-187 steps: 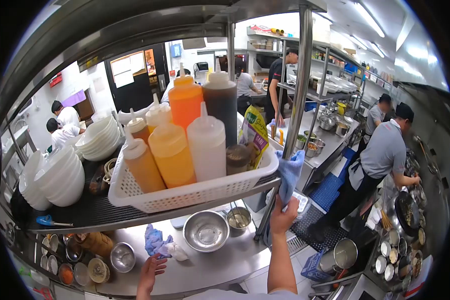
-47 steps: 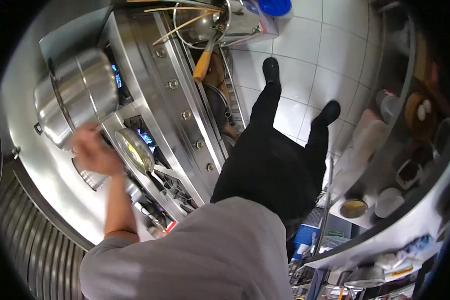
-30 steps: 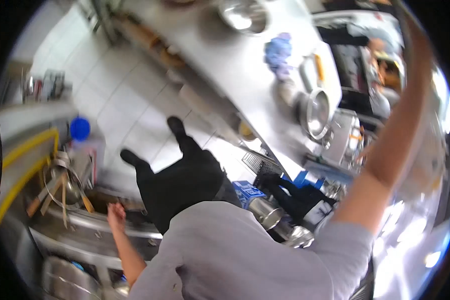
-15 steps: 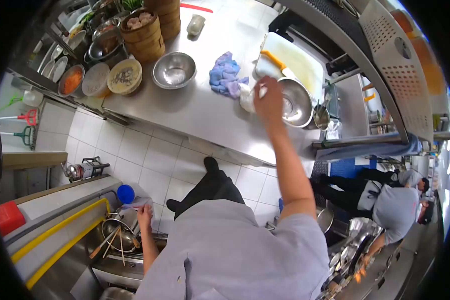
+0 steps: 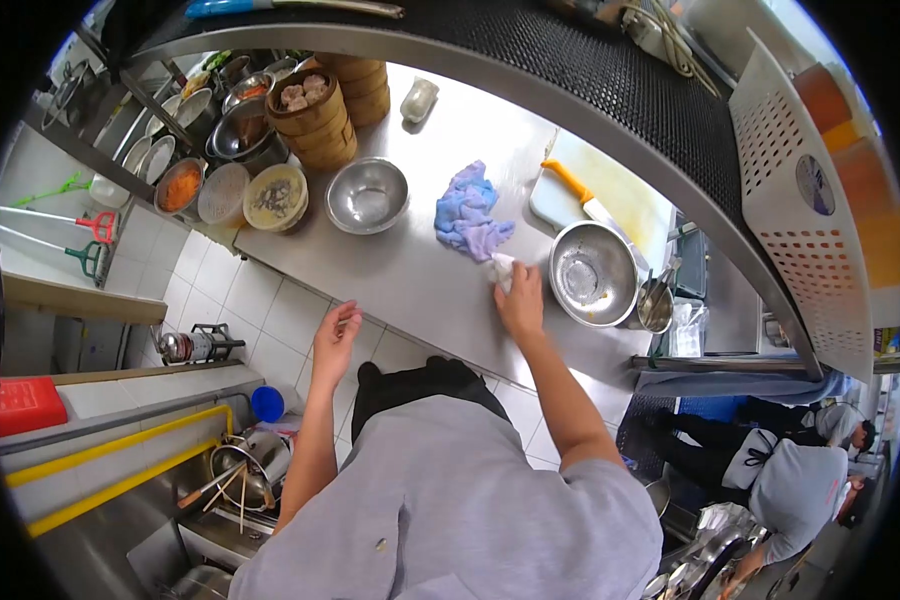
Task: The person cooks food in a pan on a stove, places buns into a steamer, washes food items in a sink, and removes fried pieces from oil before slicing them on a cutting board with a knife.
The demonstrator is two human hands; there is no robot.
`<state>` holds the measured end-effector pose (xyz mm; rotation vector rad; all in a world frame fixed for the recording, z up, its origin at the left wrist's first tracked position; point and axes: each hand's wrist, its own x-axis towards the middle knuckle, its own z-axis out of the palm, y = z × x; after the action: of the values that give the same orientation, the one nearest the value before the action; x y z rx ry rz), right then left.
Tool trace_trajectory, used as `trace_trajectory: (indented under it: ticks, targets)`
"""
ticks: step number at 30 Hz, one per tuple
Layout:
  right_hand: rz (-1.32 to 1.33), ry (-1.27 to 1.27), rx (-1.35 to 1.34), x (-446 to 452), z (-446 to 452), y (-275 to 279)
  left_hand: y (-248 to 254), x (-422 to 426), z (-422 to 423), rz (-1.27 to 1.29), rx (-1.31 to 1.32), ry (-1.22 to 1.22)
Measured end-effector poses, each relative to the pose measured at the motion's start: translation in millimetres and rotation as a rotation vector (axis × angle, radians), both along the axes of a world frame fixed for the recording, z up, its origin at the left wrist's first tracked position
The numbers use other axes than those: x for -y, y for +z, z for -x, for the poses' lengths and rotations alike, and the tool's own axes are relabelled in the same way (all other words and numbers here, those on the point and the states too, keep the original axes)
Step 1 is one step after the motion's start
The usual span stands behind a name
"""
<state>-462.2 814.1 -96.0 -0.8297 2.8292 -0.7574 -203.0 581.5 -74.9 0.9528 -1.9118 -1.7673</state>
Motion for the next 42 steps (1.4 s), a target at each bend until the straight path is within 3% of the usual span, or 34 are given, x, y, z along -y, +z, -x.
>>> trace_trajectory:
  ticks: [4, 6, 8, 10, 12, 13, 14, 15, 16, 17, 21, 22, 26, 31, 32, 33, 34, 36, 37, 39, 42]
  targets:
    - [-0.092, -0.104, -0.237, 20, -17, 9, 11, 17, -2, 0.020, 0.020, -0.009]
    - [0.084, 0.014, -0.384, 54, -10, 34, 3, 22, -19, 0.029, 0.020, -0.028]
    - [0.177, 0.080, -0.365, 106, 22, 34, -4, 26, -41, -0.019, 0.050, -0.013]
    - [0.420, 0.064, -0.018, 175, 65, 28, -6, 35, -62, -0.056, 0.069, 0.012]
    - [0.414, 0.064, -0.071, 245, 119, 6, -2, 38, -84, -0.075, 0.115, 0.085]
    - [0.276, 0.121, -0.292, 270, 165, -30, -17, 42, -96, -0.108, 0.094, 0.134]
    - [0.167, 0.179, -0.274, 288, 207, -51, -33, 42, -120, -0.157, 0.093, 0.177]
    - [-0.005, 0.101, -0.175, 299, 219, -39, -34, 55, -136, -0.083, 0.155, 0.246]
    - [-0.073, 0.113, -0.291, 295, 207, 20, -23, 45, -158, -0.068, 0.247, 0.281]
    - [-0.156, 0.133, -0.243, 278, 187, 42, -31, 51, -173, -0.064, 0.274, 0.322]
    - [-0.552, 0.246, 0.044, 171, 150, 59, -24, 43, -160, -0.178, 0.261, 0.390]
    - [-0.586, 0.195, 0.207, 147, 130, 75, -14, 42, -145, -0.203, 0.251, 0.297]
    - [-0.605, 0.090, 0.242, 48, 60, 40, -6, 24, -62, -0.227, 0.135, -0.034]
    - [-0.348, 0.030, 0.229, 14, 23, -7, -12, -37, 61, -0.158, 0.143, -0.454]
    - [-0.150, -0.141, 0.494, 17, 15, -4, -12, -57, 81, -0.134, 0.144, -0.448]
    - [0.061, -0.305, 0.751, 24, 7, -3, -11, -75, 95, -0.102, 0.143, -0.435]
    - [0.066, -0.295, 0.762, 28, -3, -3, -12, -90, 104, -0.095, 0.154, -0.427]
    - [0.516, -0.356, 1.016, 49, -18, 4, -15, -95, 121, 0.045, -0.100, -0.280]
    - [0.574, -0.416, 1.120, 67, -23, 31, -14, -84, 122, 0.069, -0.096, -0.268]
    - [0.689, -0.286, 1.147, 92, -23, 50, -6, -62, 116, -0.233, -0.140, -0.139]
    - [0.824, -0.088, 1.158, 140, -18, 79, 23, -9, 115, -0.168, -0.208, 0.075]
